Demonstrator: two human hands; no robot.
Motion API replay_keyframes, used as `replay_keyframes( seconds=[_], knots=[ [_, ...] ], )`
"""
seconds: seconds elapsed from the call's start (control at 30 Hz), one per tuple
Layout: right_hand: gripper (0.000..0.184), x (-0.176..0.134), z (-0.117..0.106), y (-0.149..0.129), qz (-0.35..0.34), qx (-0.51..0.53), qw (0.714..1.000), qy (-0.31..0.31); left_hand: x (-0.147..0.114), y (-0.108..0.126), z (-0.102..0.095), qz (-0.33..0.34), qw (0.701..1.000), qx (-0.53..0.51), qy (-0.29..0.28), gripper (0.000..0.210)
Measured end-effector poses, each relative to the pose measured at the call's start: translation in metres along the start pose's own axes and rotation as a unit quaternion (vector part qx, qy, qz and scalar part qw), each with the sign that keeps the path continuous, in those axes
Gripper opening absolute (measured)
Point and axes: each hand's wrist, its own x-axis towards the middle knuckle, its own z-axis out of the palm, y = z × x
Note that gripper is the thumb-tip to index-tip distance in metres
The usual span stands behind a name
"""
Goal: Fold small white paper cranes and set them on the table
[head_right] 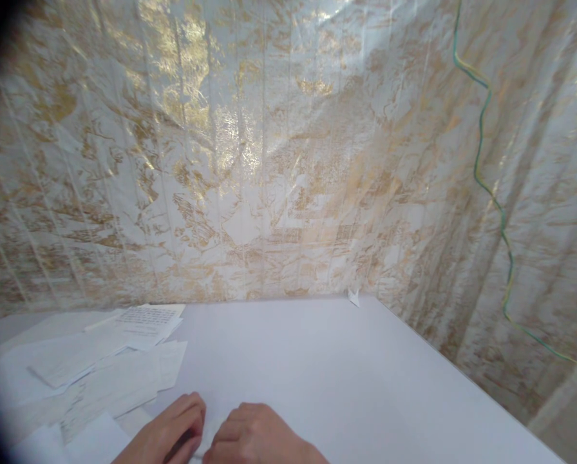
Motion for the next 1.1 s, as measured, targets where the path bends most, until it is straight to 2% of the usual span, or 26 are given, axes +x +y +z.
replay_keyframes(
  seconds=[0.17, 0.33, 0.5, 0.73, 1.03, 1.1],
  knots=[
    [0.009, 0.001, 0.004, -0.001, 0.003, 0.022, 1.000, 0.000, -0.001, -0.001, -0.001, 0.014, 1.000, -0.018, 0.018, 0.017],
    [0.002, 0.000, 0.008, 0.001, 0.023, 0.044, 0.998, -0.025, -0.001, -0.004, 0.002, 0.011, 1.000, -0.015, 0.019, 0.017],
    [0.019, -0.002, 0.009, 0.000, 0.049, 0.064, 0.997, -0.021, -0.002, -0.003, 0.003, 0.006, 1.000, -0.009, 0.013, 0.016],
    [0.019, -0.002, 0.007, -0.003, 0.057, 0.083, 0.995, -0.019, -0.003, -0.002, 0.002, 0.007, 1.000, 0.006, 0.009, 0.016],
    [0.023, 0.004, 0.012, -0.004, 0.064, 0.036, 0.997, -0.018, -0.003, -0.003, 0.006, 0.005, 1.000, 0.005, 0.028, 0.016],
    [0.019, 0.006, 0.012, -0.005, 0.066, 0.025, 0.997, -0.025, -0.004, -0.003, 0.005, 0.008, 0.999, 0.002, 0.032, 0.015]
  ],
)
